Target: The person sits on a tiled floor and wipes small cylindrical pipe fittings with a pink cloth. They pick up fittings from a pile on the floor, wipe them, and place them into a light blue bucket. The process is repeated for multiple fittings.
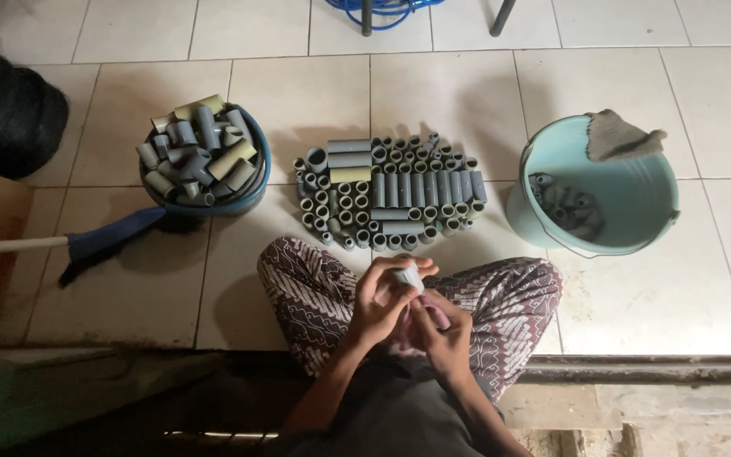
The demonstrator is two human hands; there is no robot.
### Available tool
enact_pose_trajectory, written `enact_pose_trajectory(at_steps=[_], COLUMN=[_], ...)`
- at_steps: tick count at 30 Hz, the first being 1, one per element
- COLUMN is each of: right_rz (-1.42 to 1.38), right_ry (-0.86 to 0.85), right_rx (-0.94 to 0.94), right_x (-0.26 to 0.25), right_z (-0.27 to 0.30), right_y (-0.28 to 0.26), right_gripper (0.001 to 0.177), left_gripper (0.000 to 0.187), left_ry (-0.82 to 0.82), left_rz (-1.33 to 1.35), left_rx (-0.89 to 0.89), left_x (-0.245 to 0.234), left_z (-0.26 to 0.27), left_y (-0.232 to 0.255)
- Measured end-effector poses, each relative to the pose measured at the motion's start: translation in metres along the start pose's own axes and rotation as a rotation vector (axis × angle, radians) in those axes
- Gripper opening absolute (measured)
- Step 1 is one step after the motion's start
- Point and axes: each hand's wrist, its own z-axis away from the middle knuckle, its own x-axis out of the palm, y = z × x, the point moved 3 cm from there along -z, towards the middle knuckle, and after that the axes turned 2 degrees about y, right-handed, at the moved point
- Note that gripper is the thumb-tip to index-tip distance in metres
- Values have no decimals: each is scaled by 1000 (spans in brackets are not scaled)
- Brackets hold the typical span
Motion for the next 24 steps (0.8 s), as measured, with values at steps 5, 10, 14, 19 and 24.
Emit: enact_pose_trajectory(at_steps=[5, 10, 14, 19, 24], right_rz=[-579, -1261, -886, -622, -401], right_ry=[-134, -83, -50, -122, 15], right_rx=[326, 681, 586, 491, 336], right_x=[-16, -9, -9, -10, -23], right_z=[15, 21, 16, 9, 2], right_y=[62, 77, 57, 61, 49], right_gripper=[13, 20, 16, 20, 28], left_gripper=[26, 28, 31, 27, 26], left_ry=[-160, -222, -171, -31, 75], left_rz=[159, 331, 163, 111, 77], left_rx=[2, -247, -210, -201, -180], left_x=[-8, -9, -6, -15, -25], left_z=[-9, -10, -3, -4, -3], left_y=[0, 8, 8, -3, 5])
